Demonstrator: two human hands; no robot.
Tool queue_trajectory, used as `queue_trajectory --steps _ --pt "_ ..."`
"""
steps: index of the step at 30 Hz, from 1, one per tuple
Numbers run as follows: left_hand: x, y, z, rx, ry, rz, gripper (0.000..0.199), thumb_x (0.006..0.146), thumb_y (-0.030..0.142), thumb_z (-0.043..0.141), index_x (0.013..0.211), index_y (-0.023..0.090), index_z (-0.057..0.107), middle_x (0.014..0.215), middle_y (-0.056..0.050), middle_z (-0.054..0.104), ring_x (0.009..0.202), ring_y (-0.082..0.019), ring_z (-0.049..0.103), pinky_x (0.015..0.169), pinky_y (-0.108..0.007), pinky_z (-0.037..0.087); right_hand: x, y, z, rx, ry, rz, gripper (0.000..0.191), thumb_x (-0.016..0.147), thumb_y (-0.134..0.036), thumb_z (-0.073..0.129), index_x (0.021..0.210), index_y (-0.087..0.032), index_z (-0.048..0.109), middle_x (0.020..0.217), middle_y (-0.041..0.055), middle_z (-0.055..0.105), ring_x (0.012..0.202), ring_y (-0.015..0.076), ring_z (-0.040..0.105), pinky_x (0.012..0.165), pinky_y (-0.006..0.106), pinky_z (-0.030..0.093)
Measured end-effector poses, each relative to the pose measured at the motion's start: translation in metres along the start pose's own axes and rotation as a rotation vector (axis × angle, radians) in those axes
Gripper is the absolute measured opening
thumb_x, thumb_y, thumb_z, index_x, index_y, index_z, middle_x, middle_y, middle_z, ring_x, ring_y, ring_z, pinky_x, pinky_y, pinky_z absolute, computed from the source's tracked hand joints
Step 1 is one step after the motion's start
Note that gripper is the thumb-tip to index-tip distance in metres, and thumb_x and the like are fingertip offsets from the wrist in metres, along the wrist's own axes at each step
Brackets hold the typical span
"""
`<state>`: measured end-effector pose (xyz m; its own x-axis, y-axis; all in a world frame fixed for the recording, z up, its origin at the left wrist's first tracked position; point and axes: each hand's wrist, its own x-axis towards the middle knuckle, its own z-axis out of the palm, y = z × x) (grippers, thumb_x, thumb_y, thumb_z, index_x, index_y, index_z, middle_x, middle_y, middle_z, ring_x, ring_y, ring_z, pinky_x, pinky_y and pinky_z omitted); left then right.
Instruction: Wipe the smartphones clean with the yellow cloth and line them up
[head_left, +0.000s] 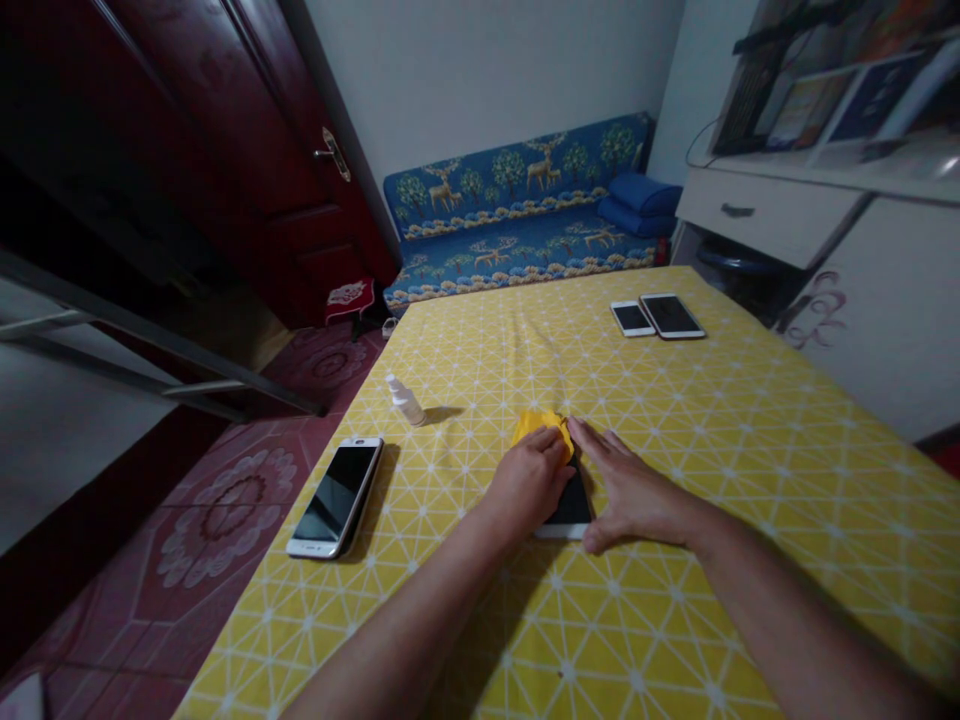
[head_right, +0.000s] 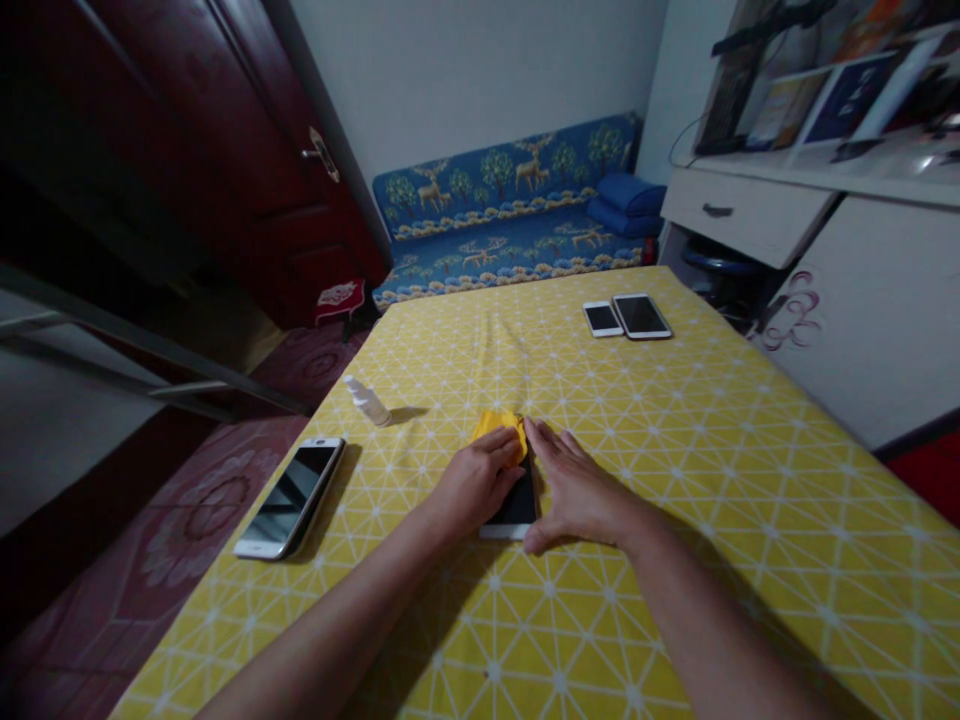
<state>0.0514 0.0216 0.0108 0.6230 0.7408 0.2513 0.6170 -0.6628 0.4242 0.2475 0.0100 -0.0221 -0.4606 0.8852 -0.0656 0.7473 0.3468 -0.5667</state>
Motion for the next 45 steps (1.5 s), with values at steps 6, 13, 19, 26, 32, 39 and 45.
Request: queue_trajectory --steps 6,13,19,26,32,39,45 --pt "0.002 0.005 0.005 0.034 -0.013 0.008 0.039 0.094 0.025 0.058 0.132 0.017 0.056 0.132 -0.014 0.060 0.130 -0.028 0.054 0.114 -0.046 0.045 -0.001 -0.001 0.000 -0.033 0.002 0.020 0.159 0.044 -0.057 0.089 0.160 -0.020 -0.013 0.168 0.0173 0.006 0.154 0.0382 0.002 0.124 0.058 0.012" --pt "-0.014 0.000 -0.008 0.023 -0.050 -0.020 0.021 0.094 0.021 0.057 0.114 0.018 0.065 0.122 -0.012 0.065 0.123 -0.026 0.061 0.108 -0.043 0.051 -0.001 -0.002 -0.002 -0.107 0.003 -0.038 0.147 0.052 -0.064 0.083 0.161 -0.020 -0.005 0.167 0.0164 0.012 0.154 0.0344 0.012 0.125 0.055 0.011" --pt "-0.045 -0.005 -0.011 -0.050 -0.018 -0.061 0.029 0.095 0.018 0.054 0.122 0.018 0.062 0.139 -0.017 0.059 0.137 -0.032 0.051 0.115 -0.053 0.045 0.000 -0.005 -0.003 -0.103 0.031 -0.050 0.148 0.050 -0.066 0.083 0.161 -0.023 -0.005 0.167 0.0162 0.014 0.152 0.0382 0.015 0.124 0.058 0.013" --pt "-0.085 0.015 -0.002 -0.066 -0.053 -0.091 0.039 0.095 0.018 0.048 0.133 0.018 0.058 0.149 -0.017 0.052 0.144 -0.034 0.041 0.116 -0.057 0.043 0.000 -0.001 -0.001 -0.103 0.038 -0.058 0.147 0.050 -0.070 0.081 0.162 -0.023 -0.003 0.167 0.0161 0.016 0.153 0.0369 0.015 0.124 0.058 0.013" --pt "-0.102 0.029 0.002 -0.007 -0.031 -0.041 0.038 0.098 0.020 0.046 0.133 0.017 0.059 0.148 -0.014 0.053 0.143 -0.032 0.042 0.115 -0.053 0.047 0.002 -0.001 -0.002 -0.108 0.020 -0.051 0.153 0.045 -0.070 0.083 0.162 -0.020 -0.002 0.167 0.0181 0.012 0.153 0.0360 0.013 0.124 0.057 0.011" --pt "-0.075 0.016 0.003 0.083 -0.005 -0.022 0.035 0.098 0.020 0.046 0.130 0.014 0.059 0.143 -0.016 0.057 0.140 -0.030 0.048 0.117 -0.052 0.044 0.003 -0.001 -0.003 -0.089 0.026 -0.061 0.151 0.045 -0.066 0.085 0.162 -0.021 0.001 0.166 0.0198 0.014 0.153 0.0384 0.014 0.123 0.059 0.012" --pt "-0.036 -0.003 0.003 0.157 0.010 -0.018 0.030 0.098 0.023 0.047 0.124 0.015 0.061 0.137 -0.015 0.061 0.135 -0.029 0.053 0.115 -0.049 0.046 0.003 0.002 -0.001 -0.104 0.025 -0.066 0.152 0.045 -0.069 0.084 0.162 -0.021 -0.001 0.167 0.0181 0.013 0.153 0.0365 0.013 0.124 0.057 0.011"
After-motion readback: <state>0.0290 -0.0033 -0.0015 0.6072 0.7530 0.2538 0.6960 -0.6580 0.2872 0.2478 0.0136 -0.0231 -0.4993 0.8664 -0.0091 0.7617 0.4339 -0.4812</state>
